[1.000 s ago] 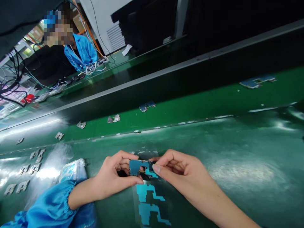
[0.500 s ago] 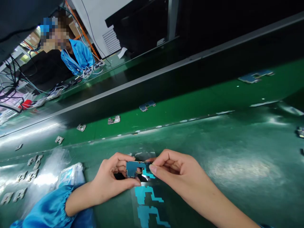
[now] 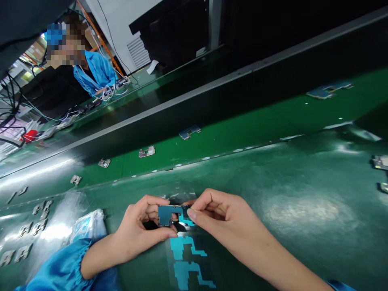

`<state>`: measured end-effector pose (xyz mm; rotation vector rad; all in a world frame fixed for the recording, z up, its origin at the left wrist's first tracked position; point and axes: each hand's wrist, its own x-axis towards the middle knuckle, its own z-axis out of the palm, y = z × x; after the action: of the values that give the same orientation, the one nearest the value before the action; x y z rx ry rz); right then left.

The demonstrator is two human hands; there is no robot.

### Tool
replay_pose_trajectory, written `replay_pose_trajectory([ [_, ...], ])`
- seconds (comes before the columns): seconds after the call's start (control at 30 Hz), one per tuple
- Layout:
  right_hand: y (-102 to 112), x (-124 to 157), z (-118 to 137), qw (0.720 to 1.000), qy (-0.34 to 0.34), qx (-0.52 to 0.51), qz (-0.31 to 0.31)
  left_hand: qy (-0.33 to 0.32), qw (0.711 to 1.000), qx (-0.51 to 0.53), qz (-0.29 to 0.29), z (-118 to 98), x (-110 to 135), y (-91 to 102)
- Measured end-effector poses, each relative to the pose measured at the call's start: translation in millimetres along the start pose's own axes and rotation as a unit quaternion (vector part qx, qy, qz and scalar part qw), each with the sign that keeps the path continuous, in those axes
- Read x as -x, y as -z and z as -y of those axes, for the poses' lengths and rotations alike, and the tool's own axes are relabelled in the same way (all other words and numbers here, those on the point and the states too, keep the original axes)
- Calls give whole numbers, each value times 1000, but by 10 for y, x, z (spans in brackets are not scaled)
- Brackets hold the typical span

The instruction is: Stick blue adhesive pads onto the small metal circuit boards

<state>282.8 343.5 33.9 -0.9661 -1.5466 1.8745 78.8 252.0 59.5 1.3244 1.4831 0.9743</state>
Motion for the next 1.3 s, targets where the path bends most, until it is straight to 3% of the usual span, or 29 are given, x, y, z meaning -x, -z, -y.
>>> replay_pose_trajectory([
  [0.87, -25, 24, -72, 1000, -5, -6, -8, 17, 1000, -3, 7, -90, -5, -10],
  [1.1, -41, 28, -47, 1000, -6, -11, -6, 21, 998, -14, 54, -108, 33, 62],
  [1.3, -48, 37, -46, 1000, -13, -7, -6, 43, 997, -27, 51, -62, 31, 92],
])
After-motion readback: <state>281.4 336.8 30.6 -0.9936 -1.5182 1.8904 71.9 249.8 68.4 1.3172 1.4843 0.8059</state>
